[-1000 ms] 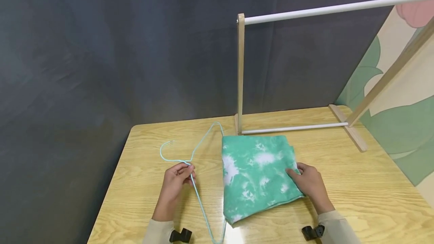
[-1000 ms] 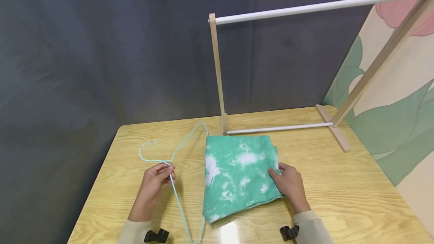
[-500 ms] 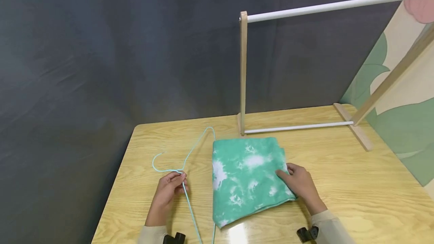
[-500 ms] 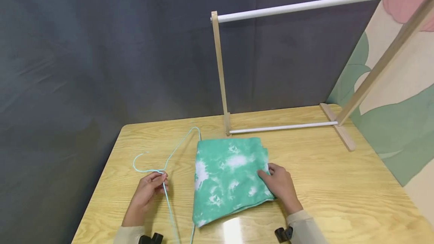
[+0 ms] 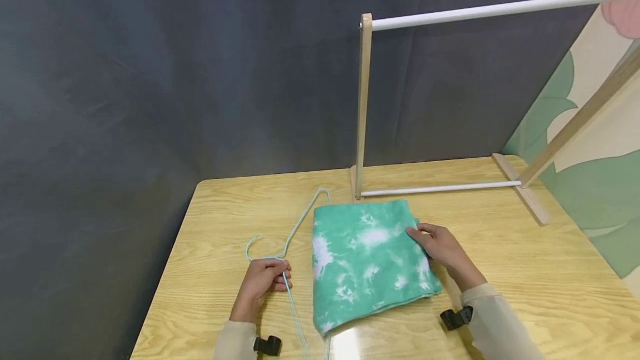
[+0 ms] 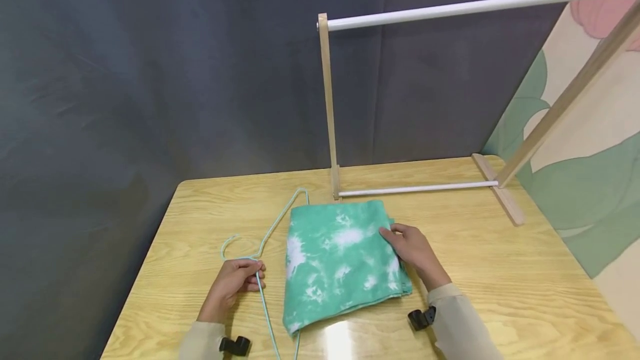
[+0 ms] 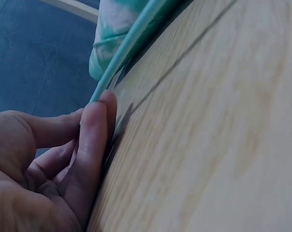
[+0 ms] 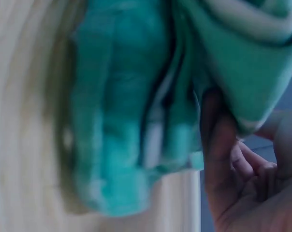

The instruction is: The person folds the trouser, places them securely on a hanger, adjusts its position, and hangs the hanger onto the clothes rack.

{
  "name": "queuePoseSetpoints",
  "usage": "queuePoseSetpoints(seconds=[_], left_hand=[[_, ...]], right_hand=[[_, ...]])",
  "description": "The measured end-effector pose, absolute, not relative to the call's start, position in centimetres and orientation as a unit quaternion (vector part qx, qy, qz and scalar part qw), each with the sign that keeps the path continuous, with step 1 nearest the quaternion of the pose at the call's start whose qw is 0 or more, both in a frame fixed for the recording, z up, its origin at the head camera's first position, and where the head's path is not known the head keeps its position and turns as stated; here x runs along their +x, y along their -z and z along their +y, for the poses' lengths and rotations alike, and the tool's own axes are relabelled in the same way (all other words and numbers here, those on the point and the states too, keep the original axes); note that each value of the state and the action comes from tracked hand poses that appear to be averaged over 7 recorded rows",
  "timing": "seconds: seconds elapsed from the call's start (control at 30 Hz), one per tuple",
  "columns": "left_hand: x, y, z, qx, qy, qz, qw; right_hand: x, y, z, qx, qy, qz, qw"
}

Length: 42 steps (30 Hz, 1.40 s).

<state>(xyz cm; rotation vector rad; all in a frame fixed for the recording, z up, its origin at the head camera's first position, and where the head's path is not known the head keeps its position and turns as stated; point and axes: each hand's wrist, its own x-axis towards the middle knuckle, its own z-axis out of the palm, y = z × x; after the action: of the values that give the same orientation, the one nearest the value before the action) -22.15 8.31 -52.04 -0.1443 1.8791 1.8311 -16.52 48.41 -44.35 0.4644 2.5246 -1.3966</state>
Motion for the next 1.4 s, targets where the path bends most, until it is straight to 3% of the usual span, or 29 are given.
queuePoseSetpoints(seconds=[0.17, 0.33, 0.63, 0.8, 0.93, 1.13, 1.23, 1.4], left_hand=[[-22.1, 52.0, 8.8, -0.074, -0.670, 0.701, 0.234], [-22.1, 52.0, 8.9, -0.077, -0.673, 0.698, 0.234], [-22.1, 52.2, 9.0, -0.080, -0.670, 0.703, 0.226], [-21.8, 52.6, 9.1, -0.086, -0.666, 0.709, 0.217], [-21.2, 52.3, 8.8, -0.077, -0.629, 0.747, 0.203], [-21.3, 49.9, 8.7, -0.018, -0.474, 0.873, 0.113], [-22.2, 48.7, 9.8, 0.020, -0.446, 0.891, 0.082], [-24.6, 47.6, 13.2, 0.087, -0.488, 0.864, 0.088]], right_hand=[[-15.9, 42.5, 48.3, 0.129, 0.485, 0.864, 0.036], [-15.3, 42.0, 49.8, 0.133, 0.475, 0.870, 0.013], [-15.9, 46.1, 51.5, 0.169, 0.398, 0.900, 0.061], [-15.3, 45.9, 51.3, 0.152, 0.324, 0.933, 0.039], [-13.3, 45.1, 51.1, 0.143, 0.321, 0.931, 0.093], [-10.0, 45.3, 50.7, 0.153, 0.361, 0.904, 0.171], [-9.5, 45.7, 50.5, 0.158, 0.376, 0.898, 0.165], [-9.7, 46.0, 49.9, 0.154, 0.378, 0.901, 0.145]])
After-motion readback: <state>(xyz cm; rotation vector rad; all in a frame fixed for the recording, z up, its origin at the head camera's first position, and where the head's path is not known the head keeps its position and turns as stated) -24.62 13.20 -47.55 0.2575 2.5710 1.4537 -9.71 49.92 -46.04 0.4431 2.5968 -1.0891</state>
